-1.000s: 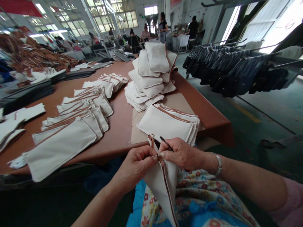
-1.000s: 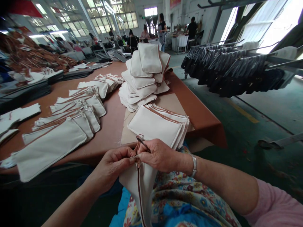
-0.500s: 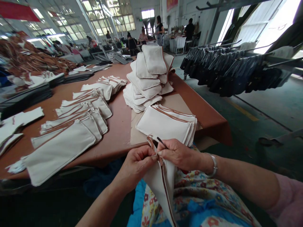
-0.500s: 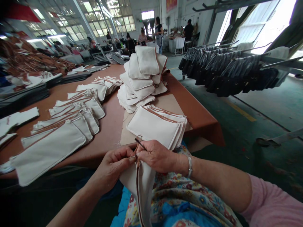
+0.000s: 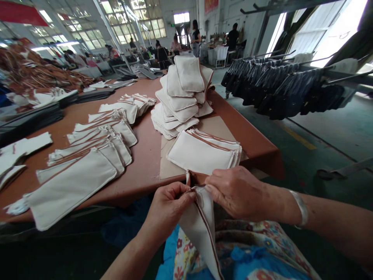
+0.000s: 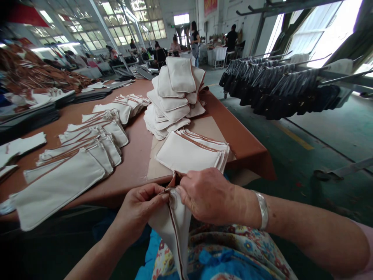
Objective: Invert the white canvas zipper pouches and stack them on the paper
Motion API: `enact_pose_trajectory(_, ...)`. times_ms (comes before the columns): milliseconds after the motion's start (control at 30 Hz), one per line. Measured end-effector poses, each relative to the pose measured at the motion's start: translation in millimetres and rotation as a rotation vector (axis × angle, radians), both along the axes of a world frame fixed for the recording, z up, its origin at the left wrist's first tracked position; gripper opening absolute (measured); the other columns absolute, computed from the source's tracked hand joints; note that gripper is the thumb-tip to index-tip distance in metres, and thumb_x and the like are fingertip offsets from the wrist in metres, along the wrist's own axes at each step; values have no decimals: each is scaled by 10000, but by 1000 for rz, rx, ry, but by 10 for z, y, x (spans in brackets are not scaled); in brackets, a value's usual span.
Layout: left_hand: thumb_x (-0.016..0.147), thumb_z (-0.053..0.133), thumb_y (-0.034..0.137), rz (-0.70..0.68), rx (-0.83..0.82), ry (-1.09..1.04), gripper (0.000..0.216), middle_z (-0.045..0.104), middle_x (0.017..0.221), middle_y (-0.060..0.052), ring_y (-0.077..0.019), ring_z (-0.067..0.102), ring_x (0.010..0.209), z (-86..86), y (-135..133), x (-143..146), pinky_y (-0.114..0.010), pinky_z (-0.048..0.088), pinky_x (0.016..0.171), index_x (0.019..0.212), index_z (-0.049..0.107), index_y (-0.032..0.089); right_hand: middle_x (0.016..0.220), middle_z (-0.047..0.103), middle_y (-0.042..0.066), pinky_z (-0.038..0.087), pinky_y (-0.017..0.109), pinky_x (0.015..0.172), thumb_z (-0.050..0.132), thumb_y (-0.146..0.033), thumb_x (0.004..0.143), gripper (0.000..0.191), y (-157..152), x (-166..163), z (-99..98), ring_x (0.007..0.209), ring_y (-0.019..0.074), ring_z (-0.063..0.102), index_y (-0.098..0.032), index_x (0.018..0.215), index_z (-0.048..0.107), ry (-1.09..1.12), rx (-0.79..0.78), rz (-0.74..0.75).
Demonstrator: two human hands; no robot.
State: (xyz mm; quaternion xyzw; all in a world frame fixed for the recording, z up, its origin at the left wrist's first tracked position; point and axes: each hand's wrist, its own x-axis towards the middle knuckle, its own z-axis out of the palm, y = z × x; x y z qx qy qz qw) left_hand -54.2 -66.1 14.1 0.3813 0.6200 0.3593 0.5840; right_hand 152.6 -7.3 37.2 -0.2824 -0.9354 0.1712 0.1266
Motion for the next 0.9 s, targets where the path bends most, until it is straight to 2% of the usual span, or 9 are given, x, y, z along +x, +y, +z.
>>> enact_pose_trajectory(100, 713, 764, 341, 1, 39, 67, 238, 626, 640, -13, -99, 477, 549, -29, -6, 26, -187, 342, 500, 728, 662, 127, 822, 654, 97, 283, 303, 565, 443, -252, 959, 225, -85, -17, -60, 701, 185, 555, -158, 876, 629, -102, 71, 63)
enact_pose_trajectory(267, 757, 724, 392, 1, 133, 204, 259, 630, 651, -16, -115, 483, 568, -54, -49, 98, -194, 350, 497, 738, 666, 140, 832, 671, 117, 282, 296, 530, 495, -215, 920, 146, -113, -66, -178, 701, 201, 584, -147, 919, 625, -133, 118, 62)
enact_pose_trajectory(433, 791, 688, 368, 33, 191, 305, 226, 587, 622, 10, -102, 432, 559, -31, -83, 169, -186, 347, 495, 714, 644, 160, 812, 668, 103, 245, 286, 476, 452, -198, 930, 167, -162, -113, -166, 650, 211, 603, -163, 937, 615, -187, 131, -1)
enact_pose_trajectory(600, 806, 668, 373, 38, 158, 301, 269, 538, 599, 19, -100, 408, 549, -51, -114, 220, -193, 321, 486, 657, 580, 167, 796, 666, 104, 267, 282, 455, 407, -217, 944, 230, -195, -199, -176, 639, 234, 625, -170, 885, 624, -218, 101, -29)
enact_pose_trajectory(667, 778, 678, 308, -30, 138, 227, 203, 558, 601, 10, -108, 426, 548, -77, -179, 307, -203, 323, 489, 656, 598, 168, 804, 674, 106, 277, 287, 460, 405, -232, 948, 239, -118, -257, -204, 629, 237, 629, -168, 914, 632, -205, 100, -74)
enact_pose_trajectory(767, 727, 672, 194, -280, 138, 85, 113, 595, 601, -12, -125, 468, 565, -102, -271, 448, -218, 336, 506, 624, 641, 161, 817, 683, 117, 305, 297, 504, 408, -212, 946, 253, 129, -314, -228, 654, 235, 629, -142, 909, 649, -179, 113, -172)
enact_pose_trajectory(800, 734, 670, 187, -324, 140, 60, 111, 602, 611, -16, -127, 476, 576, -100, -272, 461, -220, 342, 520, 628, 653, 158, 818, 683, 117, 319, 299, 528, 408, -203, 949, 259, 228, -307, -221, 669, 224, 624, -131, 899, 652, -148, 107, -172)
enact_pose_trajectory(900, 770, 720, 299, -151, 75, -15, 160, 617, 668, -14, -107, 467, 580, -58, -162, 348, -207, 346, 534, 739, 682, 147, 745, 651, 74, 350, 281, 589, 396, -276, 991, 328, 471, -200, -144, 665, 167, 577, -116, 855, 648, 83, -32, -160)
